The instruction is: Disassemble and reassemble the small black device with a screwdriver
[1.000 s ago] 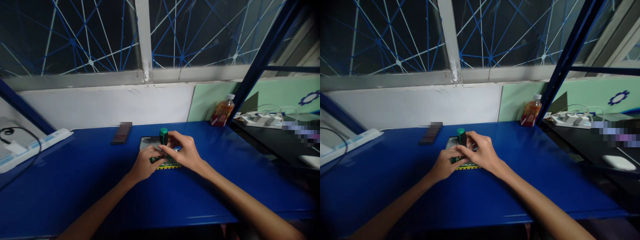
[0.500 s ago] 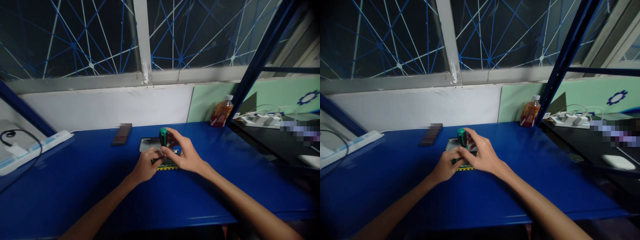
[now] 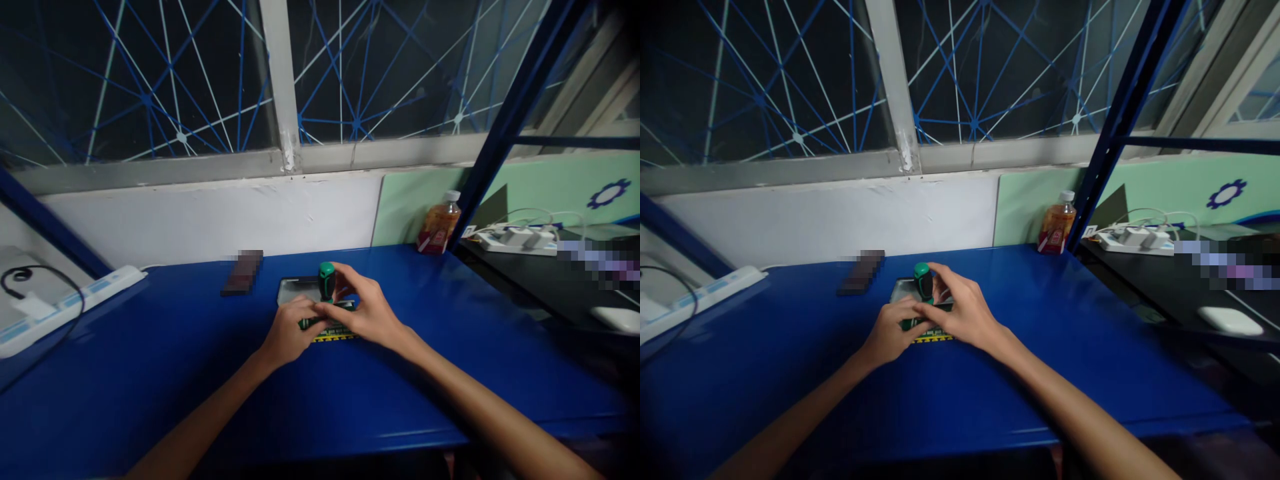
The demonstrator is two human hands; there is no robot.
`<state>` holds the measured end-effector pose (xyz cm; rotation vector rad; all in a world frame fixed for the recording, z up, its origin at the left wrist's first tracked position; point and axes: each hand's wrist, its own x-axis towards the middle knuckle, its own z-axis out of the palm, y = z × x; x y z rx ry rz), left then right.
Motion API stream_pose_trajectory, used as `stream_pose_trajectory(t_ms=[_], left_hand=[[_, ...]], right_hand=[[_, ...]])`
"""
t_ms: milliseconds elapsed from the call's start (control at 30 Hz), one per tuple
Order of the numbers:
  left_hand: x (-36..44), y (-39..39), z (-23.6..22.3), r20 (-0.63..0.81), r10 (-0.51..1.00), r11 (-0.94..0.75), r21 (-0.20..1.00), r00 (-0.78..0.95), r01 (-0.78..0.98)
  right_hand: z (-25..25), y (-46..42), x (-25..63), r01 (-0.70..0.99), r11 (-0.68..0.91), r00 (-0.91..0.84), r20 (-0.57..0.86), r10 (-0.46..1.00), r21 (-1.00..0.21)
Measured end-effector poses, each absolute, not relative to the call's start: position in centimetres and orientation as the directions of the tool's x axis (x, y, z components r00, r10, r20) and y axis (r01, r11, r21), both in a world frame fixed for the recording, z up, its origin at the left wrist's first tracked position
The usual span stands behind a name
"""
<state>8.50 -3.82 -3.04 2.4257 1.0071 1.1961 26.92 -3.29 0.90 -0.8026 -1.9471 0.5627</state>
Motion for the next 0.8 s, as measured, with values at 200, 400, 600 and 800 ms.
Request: stream_pose_trajectory(t_ms=[200, 400, 600, 800], left_hand=[[8.64, -4.05, -2.69, 0.581, 0.691, -0.723, 0.53, 0.43, 0.443], [8.39, -4.04, -2.59, 0.511, 0.702, -0.709, 0.569, 0.496, 0.417], [8.37, -4.06, -2.66, 0.546, 0.695, -0.719, 0.541, 0.468, 0.436], [8.47, -3.96, -3.08, 0.583, 0.713, -0.699, 0.556, 0.39, 0.449]], right_hand=[[1.36, -3.6, 26.99, 0.311, 0.69, -0.371, 0.585, 0.721, -0.654], [0.94, -3.49, 27.23, 0.267, 0.699, -0.412, 0.577, 0.705, -0.663], [0.74, -3.28, 27.16, 0.281, 0.689, -0.397, 0.573, 0.717, -0.668], [0.91, -3.44, 27.07, 0.327, 0.703, -0.363, 0.603, 0.711, -0.632]])
